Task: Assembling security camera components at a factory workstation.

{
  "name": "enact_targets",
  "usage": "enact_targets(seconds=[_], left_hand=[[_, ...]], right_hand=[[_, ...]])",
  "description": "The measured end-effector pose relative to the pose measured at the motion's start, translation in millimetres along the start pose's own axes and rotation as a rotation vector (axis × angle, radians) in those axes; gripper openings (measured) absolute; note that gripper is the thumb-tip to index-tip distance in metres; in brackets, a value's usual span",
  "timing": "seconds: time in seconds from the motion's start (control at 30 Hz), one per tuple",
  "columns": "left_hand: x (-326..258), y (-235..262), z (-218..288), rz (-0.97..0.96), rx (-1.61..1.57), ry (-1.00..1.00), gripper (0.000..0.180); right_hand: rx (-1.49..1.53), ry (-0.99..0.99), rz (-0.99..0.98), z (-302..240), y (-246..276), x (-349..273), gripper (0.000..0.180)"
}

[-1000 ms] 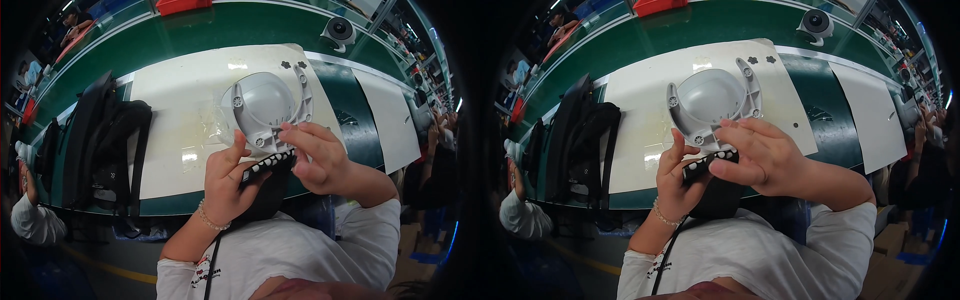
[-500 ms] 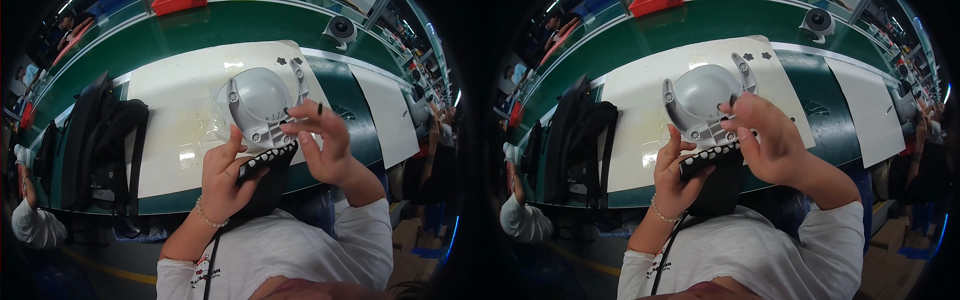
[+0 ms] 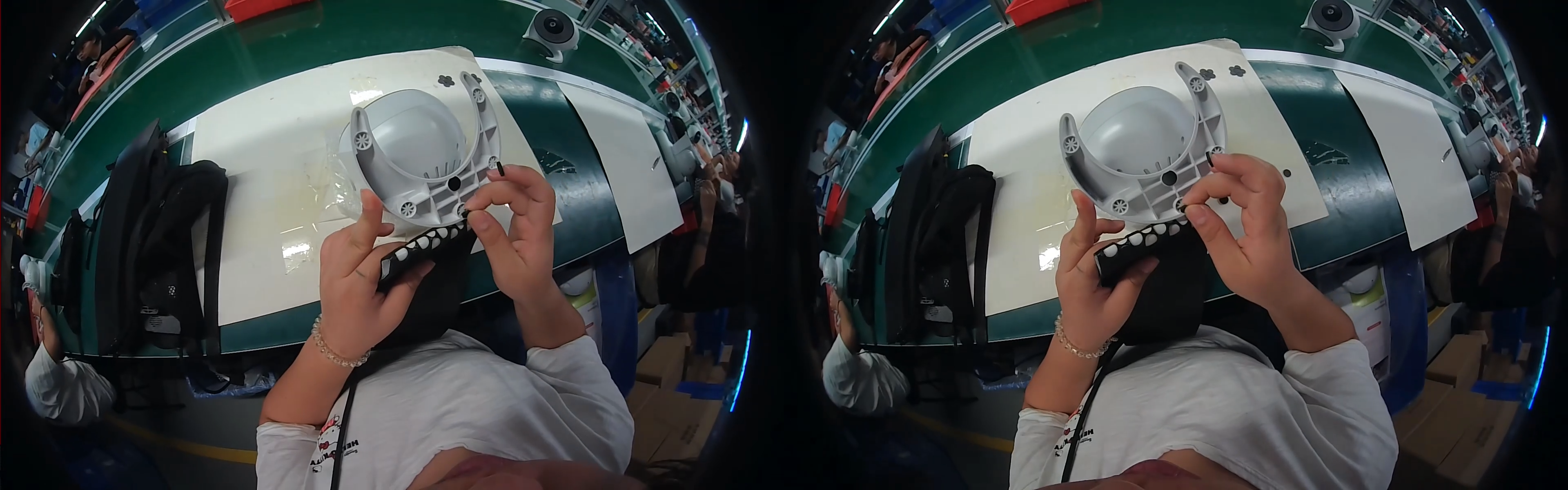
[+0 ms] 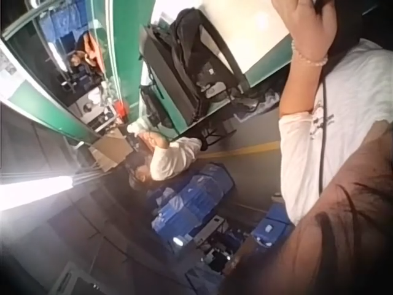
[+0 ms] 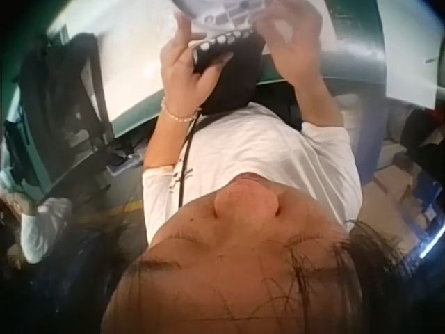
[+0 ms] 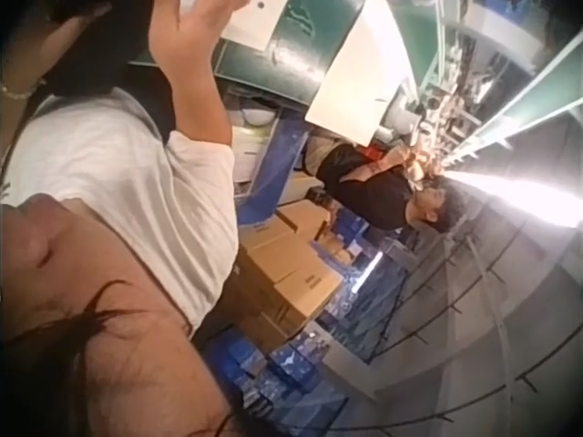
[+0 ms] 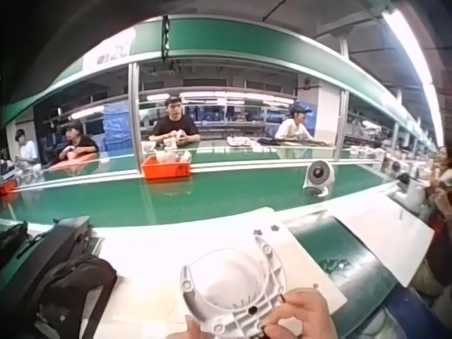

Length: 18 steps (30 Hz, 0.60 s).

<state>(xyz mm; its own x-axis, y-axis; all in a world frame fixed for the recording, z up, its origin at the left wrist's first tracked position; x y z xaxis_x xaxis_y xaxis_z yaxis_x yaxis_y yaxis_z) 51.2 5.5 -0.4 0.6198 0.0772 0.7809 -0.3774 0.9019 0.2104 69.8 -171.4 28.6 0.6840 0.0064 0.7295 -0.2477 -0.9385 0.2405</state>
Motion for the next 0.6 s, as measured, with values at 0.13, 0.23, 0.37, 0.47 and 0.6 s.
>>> enact_targets(seconds=[0.13,0.23,0.37,0.47,0.6], left_hand=[[0.9,-0.1,1.7,-0.013,0.011,0.007,0.029],[0.8,1.5,3.0,-0.083,0.062,-0.066,0.061],[-0.2,0.8,1.4,-0.065,0.050,-0.089,0.063],[-0.4,-0.5,1.2,0.005,0.012,-0.027,0.029],[-0.8,-0.1,1.8,-0.016,0.015,0.009,0.030]], right_hand=[[0.004,-0.076,0.077,0.9,-2.5,-2.4,0.038],[-0.183,0.085,0.088,-5.4,-3.5,-4.6,0.038],[-0.449,0.378,0.026,-19.3,0.8,-6.2,0.043],[-0.372,0.402,0.023,-8.7,5.2,-8.9,0.046],[-0.020,0.160,-0.009,-1.8,6.1,-6.0,0.058]])
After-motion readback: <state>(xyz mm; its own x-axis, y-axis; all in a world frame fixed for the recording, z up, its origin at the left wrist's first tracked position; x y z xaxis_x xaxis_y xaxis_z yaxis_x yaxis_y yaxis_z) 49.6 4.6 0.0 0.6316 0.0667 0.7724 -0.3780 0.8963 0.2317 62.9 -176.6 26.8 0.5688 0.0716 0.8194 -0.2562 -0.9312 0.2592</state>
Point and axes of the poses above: each hand's wrist, its own x-axis towards the middle knuckle, its own y-axis out of the back of the hand, z = x × y, the point moved 3 cm from there along x, towards the middle knuckle, and after that the axes turned 12 degrees about z, right-handed, at the moved point
